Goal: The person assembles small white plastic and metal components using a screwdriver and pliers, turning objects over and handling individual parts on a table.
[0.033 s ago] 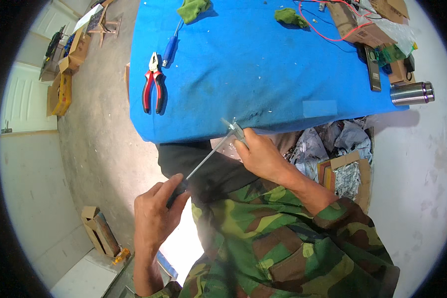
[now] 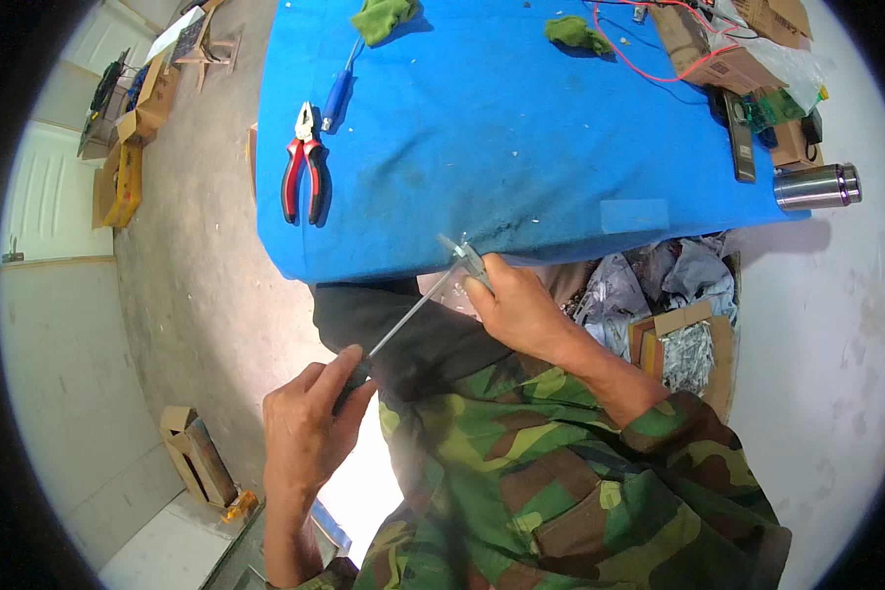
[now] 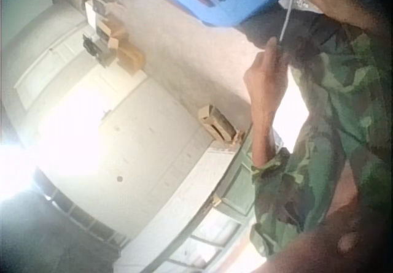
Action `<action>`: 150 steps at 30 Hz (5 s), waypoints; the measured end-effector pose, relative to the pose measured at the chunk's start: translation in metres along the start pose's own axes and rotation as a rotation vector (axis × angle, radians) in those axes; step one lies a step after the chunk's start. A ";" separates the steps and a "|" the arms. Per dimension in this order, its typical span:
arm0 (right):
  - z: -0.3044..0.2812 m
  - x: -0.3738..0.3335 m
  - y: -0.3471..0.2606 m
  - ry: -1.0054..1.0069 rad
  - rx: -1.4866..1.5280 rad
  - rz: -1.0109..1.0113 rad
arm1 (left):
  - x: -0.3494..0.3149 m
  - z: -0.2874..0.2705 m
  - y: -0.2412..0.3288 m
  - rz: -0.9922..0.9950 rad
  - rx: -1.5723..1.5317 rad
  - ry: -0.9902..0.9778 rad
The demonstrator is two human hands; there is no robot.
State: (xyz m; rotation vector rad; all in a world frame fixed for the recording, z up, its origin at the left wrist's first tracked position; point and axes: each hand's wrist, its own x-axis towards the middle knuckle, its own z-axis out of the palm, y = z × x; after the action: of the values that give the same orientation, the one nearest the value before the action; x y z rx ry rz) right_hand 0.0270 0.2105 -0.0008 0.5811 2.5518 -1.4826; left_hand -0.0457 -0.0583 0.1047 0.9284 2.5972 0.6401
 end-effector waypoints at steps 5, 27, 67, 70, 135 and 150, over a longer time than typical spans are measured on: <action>-0.003 0.003 0.005 -0.039 0.045 0.006 | -0.001 -0.011 0.024 0.099 0.282 -0.020; 0.002 0.003 0.006 -0.032 -0.104 -0.044 | 0.004 -0.018 0.061 -0.001 0.378 -0.190; 0.005 0.013 0.035 -0.166 0.409 -0.113 | 0.001 -0.014 0.058 0.035 0.493 -0.101; 0.012 0.016 0.042 -0.161 0.413 -0.130 | 0.000 -0.014 0.058 0.005 0.462 -0.119; 0.012 0.010 0.021 0.016 0.050 -0.133 | -0.017 0.023 0.033 -0.131 -0.115 -0.054; 0.001 0.012 0.021 -0.063 0.181 -0.111 | -0.013 0.007 0.054 0.067 0.485 -0.069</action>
State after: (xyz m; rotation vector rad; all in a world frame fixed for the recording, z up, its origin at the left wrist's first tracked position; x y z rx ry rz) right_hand 0.0239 0.2225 -0.0217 0.4122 2.4559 -1.7528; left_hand -0.0055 -0.0275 0.1277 1.1532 2.7152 -0.0211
